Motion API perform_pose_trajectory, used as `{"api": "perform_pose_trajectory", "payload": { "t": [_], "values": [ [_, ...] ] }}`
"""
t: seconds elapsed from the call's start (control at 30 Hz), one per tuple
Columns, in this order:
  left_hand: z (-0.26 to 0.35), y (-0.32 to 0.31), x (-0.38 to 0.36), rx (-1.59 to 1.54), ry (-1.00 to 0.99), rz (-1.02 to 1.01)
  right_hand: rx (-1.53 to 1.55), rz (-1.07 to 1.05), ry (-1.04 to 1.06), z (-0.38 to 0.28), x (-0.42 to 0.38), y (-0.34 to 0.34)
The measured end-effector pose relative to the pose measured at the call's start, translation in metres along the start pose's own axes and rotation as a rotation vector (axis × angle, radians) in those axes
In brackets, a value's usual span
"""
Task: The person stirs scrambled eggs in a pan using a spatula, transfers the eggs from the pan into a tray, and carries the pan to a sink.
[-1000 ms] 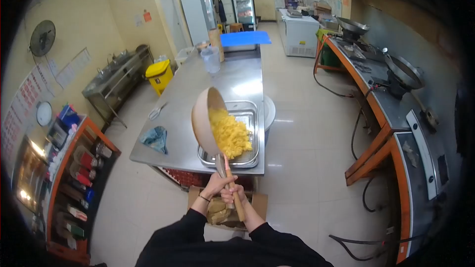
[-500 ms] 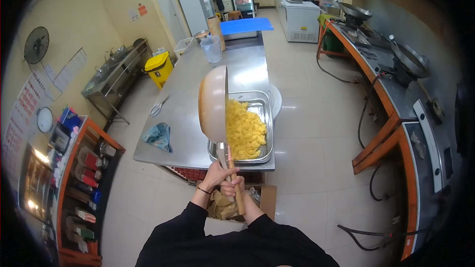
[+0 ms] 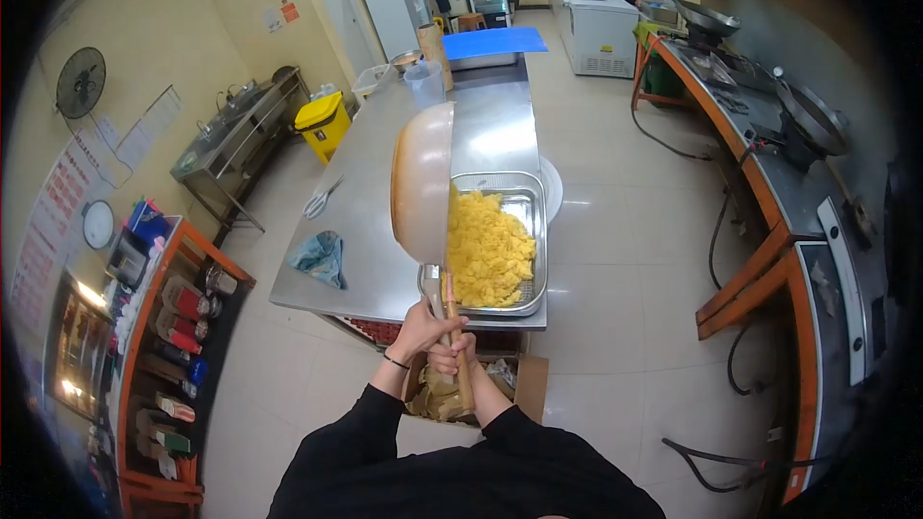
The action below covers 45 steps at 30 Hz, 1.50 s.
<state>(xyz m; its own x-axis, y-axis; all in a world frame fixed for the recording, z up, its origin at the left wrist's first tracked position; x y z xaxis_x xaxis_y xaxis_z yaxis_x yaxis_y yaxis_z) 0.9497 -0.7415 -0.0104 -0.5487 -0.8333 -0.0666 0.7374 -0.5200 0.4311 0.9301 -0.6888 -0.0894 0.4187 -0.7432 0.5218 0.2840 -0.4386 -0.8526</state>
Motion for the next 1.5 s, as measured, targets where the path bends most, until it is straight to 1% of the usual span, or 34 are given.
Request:
{"api": "perform_pose_trajectory", "payload": {
  "t": [0.1, 0.2, 0.3, 0.33, 0.4, 0.5, 0.57, 0.6, 0.67, 0.7, 0.73, 0.77, 0.8, 0.83, 0.9, 0.93, 0.97, 1.03, 1.07, 1.13, 1.23, 1.27, 1.37, 1.47, 1.5],
  "values": [
    [-0.002, -0.002, 0.005, 0.014, -0.021, -0.015, -0.015, -0.122, -0.024, -0.002, 0.001, 0.001],
    [0.003, -0.011, 0.009, -0.071, -0.064, -0.027, -0.005, -0.048, 0.020, -0.012, -0.004, 0.002],
    [-0.002, -0.021, 0.012, -0.175, -0.106, -0.045, -0.111, 0.057, -0.039, -0.021, -0.011, 0.003],
    [-0.006, -0.023, 0.015, -0.204, -0.122, -0.050, -0.165, 0.119, -0.054, -0.024, -0.013, 0.002],
    [-0.012, -0.026, 0.016, -0.238, -0.070, -0.073, -0.267, 0.248, -0.083, -0.026, -0.018, 0.002],
    [-0.010, -0.029, 0.016, -0.238, -0.042, -0.047, -0.173, 0.118, -0.151, -0.033, -0.019, -0.001],
    [-0.014, -0.028, 0.018, -0.192, -0.020, -0.049, -0.303, 0.309, -0.131, -0.039, -0.019, 0.001],
    [-0.012, -0.026, 0.016, -0.257, -0.013, -0.001, -0.362, 0.407, -0.123, -0.041, -0.019, -0.002],
    [-0.006, -0.018, 0.009, -0.384, 0.001, 0.107, -0.512, 0.503, -0.190, -0.047, -0.013, -0.005],
    [-0.008, -0.014, 0.011, -0.368, -0.095, 0.108, -0.587, 0.546, -0.223, -0.051, -0.010, -0.004],
    [-0.019, -0.014, 0.017, -0.352, -0.189, 0.105, -0.551, 0.594, -0.323, -0.056, -0.015, 0.009],
    [-0.034, -0.016, 0.024, -0.338, -0.283, 0.102, -0.738, 0.846, -0.264, -0.075, -0.033, 0.038],
    [-0.067, -0.015, 0.037, -0.285, -0.280, 0.047, -0.728, 0.846, -0.263, -0.073, -0.035, 0.014],
    [-0.068, -0.014, 0.035, -0.406, -0.214, 0.024, -0.715, 0.847, -0.265, -0.073, -0.036, -0.014],
    [-0.049, -0.014, 0.028, -0.650, -0.086, -0.018, -0.999, 0.961, -0.391, -0.102, -0.062, -0.021],
    [-0.043, -0.015, 0.024, -0.596, -0.017, -0.040, -1.141, 1.013, -0.458, -0.114, -0.068, -0.032],
    [-0.042, -0.014, 0.026, -0.569, -0.001, -0.034, -1.264, 1.092, -0.447, -0.130, -0.073, -0.048],
    [-0.045, -0.014, 0.026, -0.511, 0.033, -0.013, -1.512, 1.234, -0.419, -0.154, -0.068, -0.108],
    [-0.044, -0.017, 0.026, -0.508, 0.011, -0.013, -1.711, 1.198, -0.385, -0.180, -0.067, -0.117],
    [-0.051, -0.030, 0.024, -0.583, 0.056, 0.006, -2.091, 1.080, -0.322, -0.222, -0.068, -0.134],
    [-0.035, -0.049, 0.025, -0.612, 0.087, 0.075, -2.523, 0.979, -0.277, -0.268, -0.050, -0.184],
    [-0.034, -0.052, 0.026, -0.603, 0.079, 0.089, -2.681, 0.889, -0.240, -0.281, -0.042, -0.194],
    [-0.026, -0.062, 0.030, -0.572, 0.118, 0.140, -2.997, 0.807, -0.064, -0.312, -0.016, -0.206],
    [-0.020, -0.075, 0.030, -0.570, 0.176, 0.234, -3.106, 0.608, 0.091, -0.332, 0.009, -0.184],
    [-0.021, -0.077, 0.031, -0.584, 0.193, 0.252, -3.090, 0.525, 0.128, -0.333, 0.014, -0.172]
  ]
}}
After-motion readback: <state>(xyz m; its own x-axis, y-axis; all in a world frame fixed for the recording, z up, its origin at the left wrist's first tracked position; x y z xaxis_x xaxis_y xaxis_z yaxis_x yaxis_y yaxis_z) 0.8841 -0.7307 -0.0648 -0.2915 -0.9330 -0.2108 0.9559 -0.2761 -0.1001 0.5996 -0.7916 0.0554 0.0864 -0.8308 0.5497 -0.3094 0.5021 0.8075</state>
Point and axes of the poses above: each hand's wrist, its own x-axis towards the middle knuckle, its own y-axis out of the back of the hand, z = x × y, the point moved 5 cm from there along x, towards the middle knuckle, and after that the axes turned 5 degrees about -x, right-handed, at the moved point
